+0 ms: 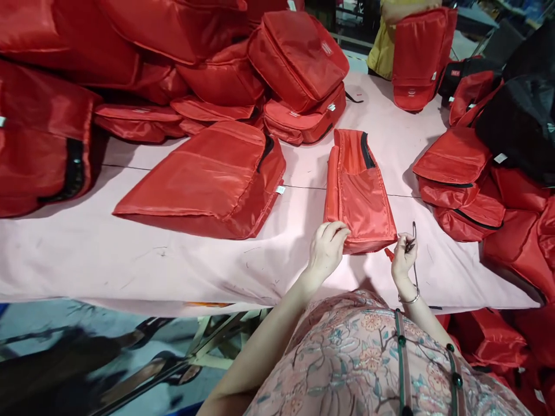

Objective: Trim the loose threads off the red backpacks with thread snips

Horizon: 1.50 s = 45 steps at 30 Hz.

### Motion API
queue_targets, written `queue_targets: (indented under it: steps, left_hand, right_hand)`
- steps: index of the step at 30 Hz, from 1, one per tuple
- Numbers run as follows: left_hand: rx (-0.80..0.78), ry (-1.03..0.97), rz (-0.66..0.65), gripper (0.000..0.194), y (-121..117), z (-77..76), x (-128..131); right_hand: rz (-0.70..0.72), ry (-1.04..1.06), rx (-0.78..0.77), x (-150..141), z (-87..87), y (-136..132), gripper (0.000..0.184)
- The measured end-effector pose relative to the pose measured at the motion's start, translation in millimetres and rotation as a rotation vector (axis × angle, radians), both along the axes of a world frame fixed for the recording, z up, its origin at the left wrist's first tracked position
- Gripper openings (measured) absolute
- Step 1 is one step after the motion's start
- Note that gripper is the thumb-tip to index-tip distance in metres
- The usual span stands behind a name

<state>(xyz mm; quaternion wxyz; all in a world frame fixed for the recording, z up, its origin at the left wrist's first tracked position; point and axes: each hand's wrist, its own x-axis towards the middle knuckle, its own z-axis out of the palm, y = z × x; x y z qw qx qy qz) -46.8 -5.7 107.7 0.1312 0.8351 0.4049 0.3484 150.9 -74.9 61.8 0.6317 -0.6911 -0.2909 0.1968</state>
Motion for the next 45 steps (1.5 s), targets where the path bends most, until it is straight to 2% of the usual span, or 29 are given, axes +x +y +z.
queue_targets:
  steps: [2,4,7,11,15,19,22,25,27,29,33,39,45]
  left_hand:
    - [-0.004,0.118,-0.053,0.018,2.9,10.0,2.4]
    - [-0.006,0.231,-0.083,0.015,5.1,18.9,4.7]
    - [-0.018,0.377,-0.100,0.010,7.9,28.3,8.7]
    - [-0.052,0.509,-0.138,0.012,11.0,34.5,13.5]
    - [-0.075,0.515,-0.146,0.021,7.5,35.2,13.4]
    - [-0.050,0.445,-0.122,0.021,4.1,28.8,8.0]
    - [-0.066,0.291,-0.043,0.021,3.5,22.2,1.4]
    - [-0.200,0.039,0.040,0.020,-3.2,16.5,-4.2]
    - [-0.316,-0.073,0.124,0.018,-9.5,11.7,-5.7]
    - [-0.427,-0.180,0.209,0.018,-14.6,6.4,-5.1]
    - [-0.563,-0.405,0.302,0.016,-22.7,1.2,-0.8]
    - [-0.531,-0.549,0.299,0.020,-27.1,-1.7,5.1]
    - [-0.462,-0.568,0.303,0.021,-27.9,-3.8,9.6]
  right_hand:
    - [0.065,-0.156,0.016,-1.0,15.1,0.0,0.019]
    - [0.124,-0.268,0.008,-5.1,22.4,-1.8,0.016]
    - [0.212,-0.352,-0.008,-13.5,23.0,-5.1,0.015]
    - [0.350,-0.429,-0.017,-23.5,19.7,-4.1,0.028]
    - [0.360,-0.513,-0.065,-27.9,18.7,1.5,0.030]
    - [0.349,-0.548,-0.075,-28.4,17.1,6.7,0.025]
    - [0.361,-0.509,-0.070,-29.4,22.0,1.3,0.021]
    - [0.371,-0.460,-0.079,-30.3,33.8,-13.4,0.032]
    - [0.374,-0.475,-0.078,-29.4,40.4,-19.7,0.031]
    - [0.386,-0.551,-0.069,-27.4,42.6,-18.9,0.028]
    - [0.533,-0.765,-0.057,-22.9,41.5,-5.5,0.025]
    - [0.638,-1.083,-0.128,-22.1,49.5,18.5,0.021]
    - [0.736,-1.217,-0.229,-24.8,57.6,25.8,0.024]
